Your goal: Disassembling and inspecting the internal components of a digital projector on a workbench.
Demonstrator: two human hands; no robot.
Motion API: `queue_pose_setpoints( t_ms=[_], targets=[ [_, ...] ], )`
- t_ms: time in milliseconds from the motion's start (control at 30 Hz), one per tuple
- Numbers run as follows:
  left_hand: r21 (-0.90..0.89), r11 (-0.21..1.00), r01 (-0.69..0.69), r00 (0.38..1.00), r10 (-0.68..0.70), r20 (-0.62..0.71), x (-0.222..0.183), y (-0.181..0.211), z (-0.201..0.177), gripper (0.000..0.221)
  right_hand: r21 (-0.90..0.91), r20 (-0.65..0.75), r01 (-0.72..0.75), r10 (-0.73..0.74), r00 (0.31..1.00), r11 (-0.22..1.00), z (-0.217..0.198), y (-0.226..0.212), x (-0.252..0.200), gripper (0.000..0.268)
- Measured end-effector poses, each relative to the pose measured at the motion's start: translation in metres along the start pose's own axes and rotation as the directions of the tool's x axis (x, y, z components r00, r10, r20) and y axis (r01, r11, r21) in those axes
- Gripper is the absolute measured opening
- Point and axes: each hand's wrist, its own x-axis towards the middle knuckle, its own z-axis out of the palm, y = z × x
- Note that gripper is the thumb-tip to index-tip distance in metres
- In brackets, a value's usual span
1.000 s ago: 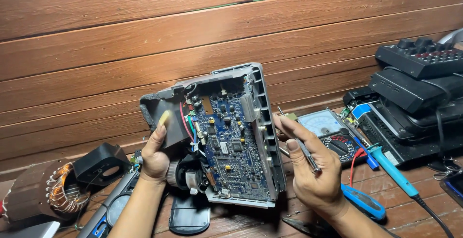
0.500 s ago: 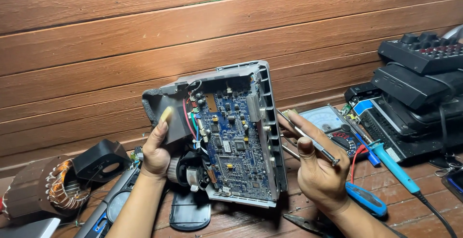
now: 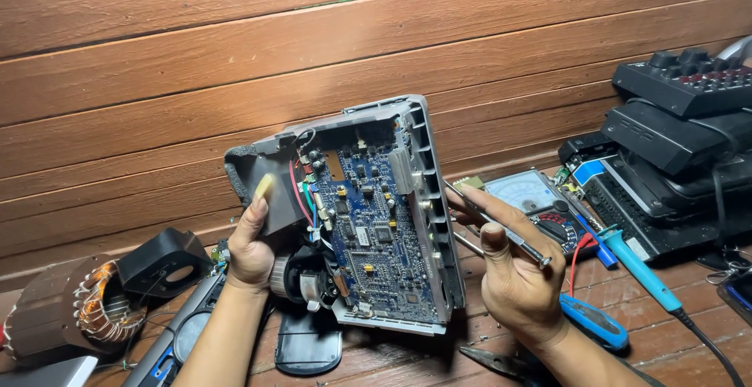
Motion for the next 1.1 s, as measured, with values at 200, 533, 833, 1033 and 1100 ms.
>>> queue_pose_setpoints(
  t_ms=[200,533,833,1033,1100],
  targets=[
    [0.050,0.999,0.005,1.000,-0.006,0.001,-0.013,0.008,0.024,0.060,-0.042,-0.032,0.012,-0.014,0.999,0.999,0.002,-0.006,0.005,0.043],
    [0.151,0.985,-0.081,0.992,0.064,0.110,-0.008,0.002,0.017,0.055,-0.037,-0.048,-0.275,0.273,0.961,0.961,-0.001,-0.011,0.009,0.051],
    [0.401,0.876,-0.266,0.956,0.187,0.225,-0.022,0.012,0.042,0.051,-0.245,-0.014,-0.055,0.053,0.998,0.968,-0.005,-0.004,0.013,0.046],
    [0.369,0.925,-0.086,0.996,0.070,0.056,-0.035,0.020,0.067,0.059,-0.195,0.007,-0.040,0.042,0.999,0.980,-0.003,0.001,0.014,0.034],
    [0.388,0.885,-0.257,0.952,0.163,0.260,-0.031,0.016,0.065,0.054,-0.175,-0.009,0.027,-0.029,1.000,0.984,-0.003,0.006,0.014,0.037]
  ],
)
